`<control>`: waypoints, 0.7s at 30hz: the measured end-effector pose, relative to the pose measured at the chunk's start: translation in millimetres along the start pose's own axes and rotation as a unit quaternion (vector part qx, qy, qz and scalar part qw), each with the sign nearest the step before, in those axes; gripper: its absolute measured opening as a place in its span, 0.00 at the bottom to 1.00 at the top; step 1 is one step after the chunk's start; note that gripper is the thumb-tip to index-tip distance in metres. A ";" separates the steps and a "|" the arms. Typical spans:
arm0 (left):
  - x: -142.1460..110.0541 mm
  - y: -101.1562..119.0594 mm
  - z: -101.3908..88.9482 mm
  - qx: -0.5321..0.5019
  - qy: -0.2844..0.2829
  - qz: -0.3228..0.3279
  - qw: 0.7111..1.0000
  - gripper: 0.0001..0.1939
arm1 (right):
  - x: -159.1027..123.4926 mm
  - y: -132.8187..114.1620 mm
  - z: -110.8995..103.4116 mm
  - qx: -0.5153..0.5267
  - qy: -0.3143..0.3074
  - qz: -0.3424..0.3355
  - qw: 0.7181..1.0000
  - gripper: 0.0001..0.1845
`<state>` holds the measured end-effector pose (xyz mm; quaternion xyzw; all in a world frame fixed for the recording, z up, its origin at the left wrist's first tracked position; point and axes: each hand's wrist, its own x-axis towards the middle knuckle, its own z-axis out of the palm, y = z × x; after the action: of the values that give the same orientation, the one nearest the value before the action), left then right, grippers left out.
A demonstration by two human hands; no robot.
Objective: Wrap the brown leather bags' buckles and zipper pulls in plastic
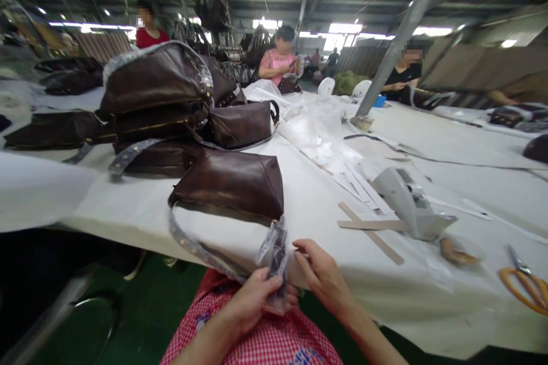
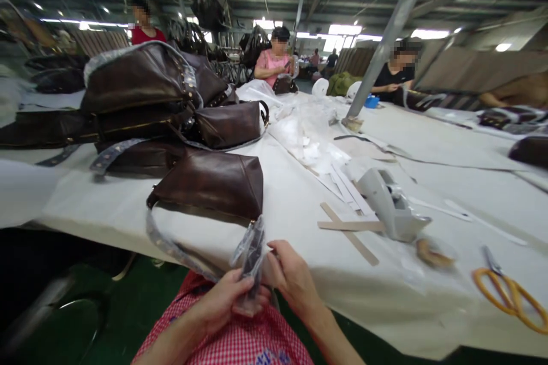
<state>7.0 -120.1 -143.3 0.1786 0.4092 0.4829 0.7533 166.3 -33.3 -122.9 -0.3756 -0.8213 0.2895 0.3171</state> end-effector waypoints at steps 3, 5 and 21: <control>6.8 -7.6 -4.3 0.038 0.029 0.019 0.999 0.22 | 4.5 5.1 5.2 -0.027 0.053 -0.027 0.998 0.13; 7.1 -9.6 -4.6 0.055 0.031 0.022 0.998 0.22 | 11.6 1.9 9.6 -0.053 0.082 -0.040 0.994 0.14; 50.0 5.6 36.6 0.227 -0.032 -0.053 0.972 0.13 | 124.3 52.3 31.1 -0.337 -0.051 -0.055 0.939 0.36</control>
<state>42.5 -69.2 -139.7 0.3382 0.4930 0.3306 0.7303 101.8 87.6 -142.1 -0.3990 -0.9053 -0.0032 0.1456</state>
